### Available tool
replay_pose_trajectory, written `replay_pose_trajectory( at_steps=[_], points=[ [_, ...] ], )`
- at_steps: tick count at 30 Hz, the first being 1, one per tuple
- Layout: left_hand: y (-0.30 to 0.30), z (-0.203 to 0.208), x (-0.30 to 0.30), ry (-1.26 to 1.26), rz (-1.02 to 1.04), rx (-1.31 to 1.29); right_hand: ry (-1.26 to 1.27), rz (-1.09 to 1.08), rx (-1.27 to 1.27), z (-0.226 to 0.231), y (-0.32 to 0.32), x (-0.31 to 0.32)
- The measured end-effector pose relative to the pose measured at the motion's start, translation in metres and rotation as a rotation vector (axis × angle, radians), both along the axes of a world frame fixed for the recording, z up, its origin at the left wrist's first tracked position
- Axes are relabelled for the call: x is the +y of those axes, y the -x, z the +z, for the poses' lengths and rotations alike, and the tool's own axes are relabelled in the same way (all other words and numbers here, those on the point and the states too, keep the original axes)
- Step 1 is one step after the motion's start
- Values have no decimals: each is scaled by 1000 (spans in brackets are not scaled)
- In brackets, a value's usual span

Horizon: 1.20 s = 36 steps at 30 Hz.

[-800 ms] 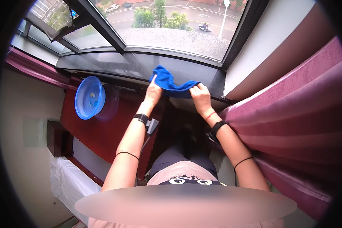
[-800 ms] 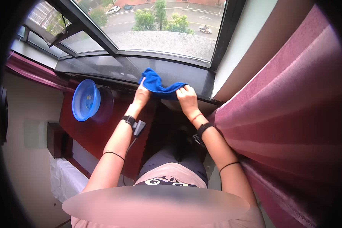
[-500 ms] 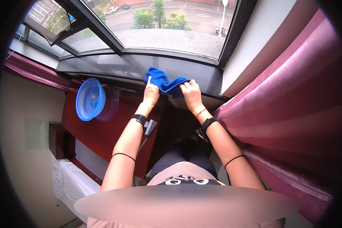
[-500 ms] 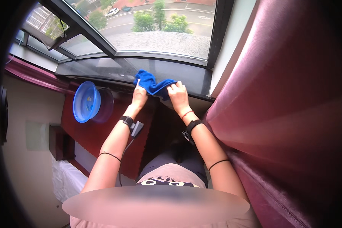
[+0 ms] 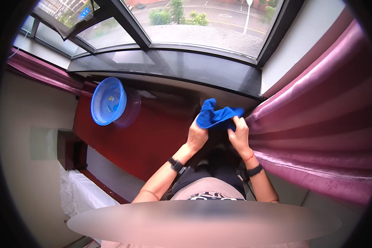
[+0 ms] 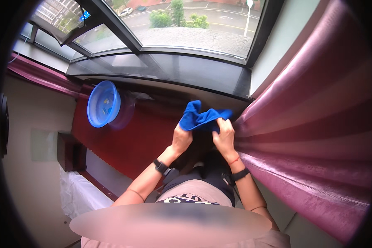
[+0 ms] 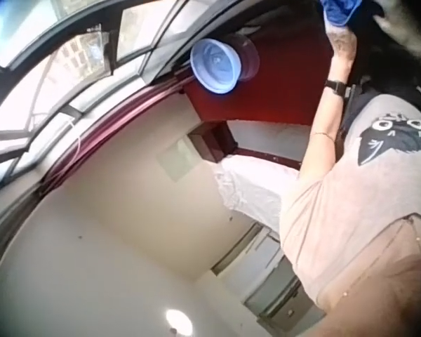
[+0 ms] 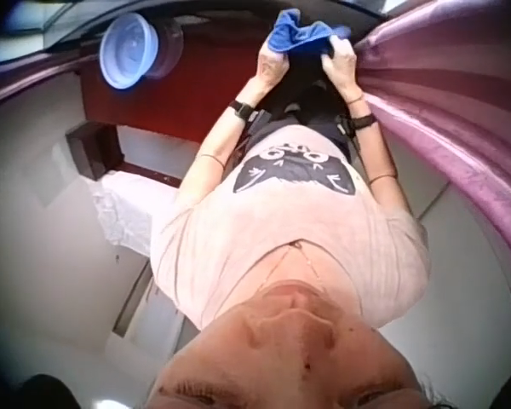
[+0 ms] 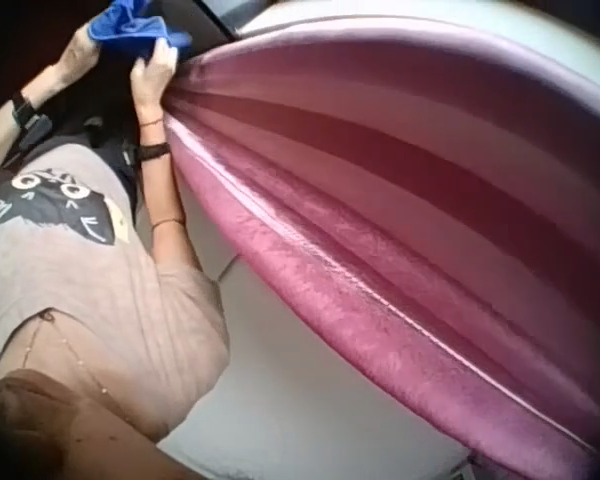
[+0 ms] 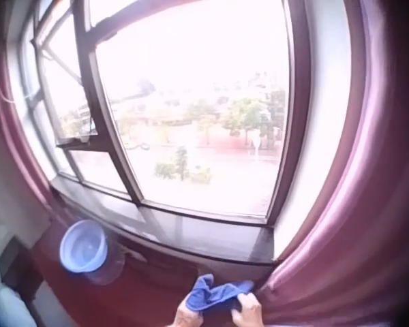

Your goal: Wiping a window ledge, a table, and an armchair using a blue cloth.

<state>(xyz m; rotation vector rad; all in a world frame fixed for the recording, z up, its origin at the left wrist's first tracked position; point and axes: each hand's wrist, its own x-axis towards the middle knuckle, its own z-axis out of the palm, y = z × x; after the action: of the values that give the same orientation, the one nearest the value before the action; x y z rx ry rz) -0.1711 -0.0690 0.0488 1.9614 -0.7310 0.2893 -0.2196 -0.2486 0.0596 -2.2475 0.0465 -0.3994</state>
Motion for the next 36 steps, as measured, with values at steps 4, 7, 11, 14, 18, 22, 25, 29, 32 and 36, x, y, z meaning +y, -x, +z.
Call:
replay_pose_trajectory(
  at_steps=[4,7,11,14,18,22,25,29,32,36],
  points=[
    [70,21,104,-217,181,-6,-70,294,75,1,55,63],
    [103,8,163,-351,248,82,-57,394,148,-19,75,106],
    [104,-86,217,-647,376,461,91,446,514,-73,62,154],
    [84,-122,192,-785,434,743,-186,255,654,-161,53,190],
    [76,-154,194,-955,427,409,-516,-55,583,-188,57,243],
    [4,-151,172,-900,270,164,-670,-268,422,-195,7,241],
    [2,-153,155,-903,241,161,-576,-285,301,-206,-13,218],
    [1,-154,154,-879,185,92,-545,-352,243,-203,-57,211],
    [34,-158,161,-890,186,153,-503,-336,58,-211,-17,233],
    [113,-155,189,-928,137,253,-511,-228,322,-201,82,269]
  ],
)
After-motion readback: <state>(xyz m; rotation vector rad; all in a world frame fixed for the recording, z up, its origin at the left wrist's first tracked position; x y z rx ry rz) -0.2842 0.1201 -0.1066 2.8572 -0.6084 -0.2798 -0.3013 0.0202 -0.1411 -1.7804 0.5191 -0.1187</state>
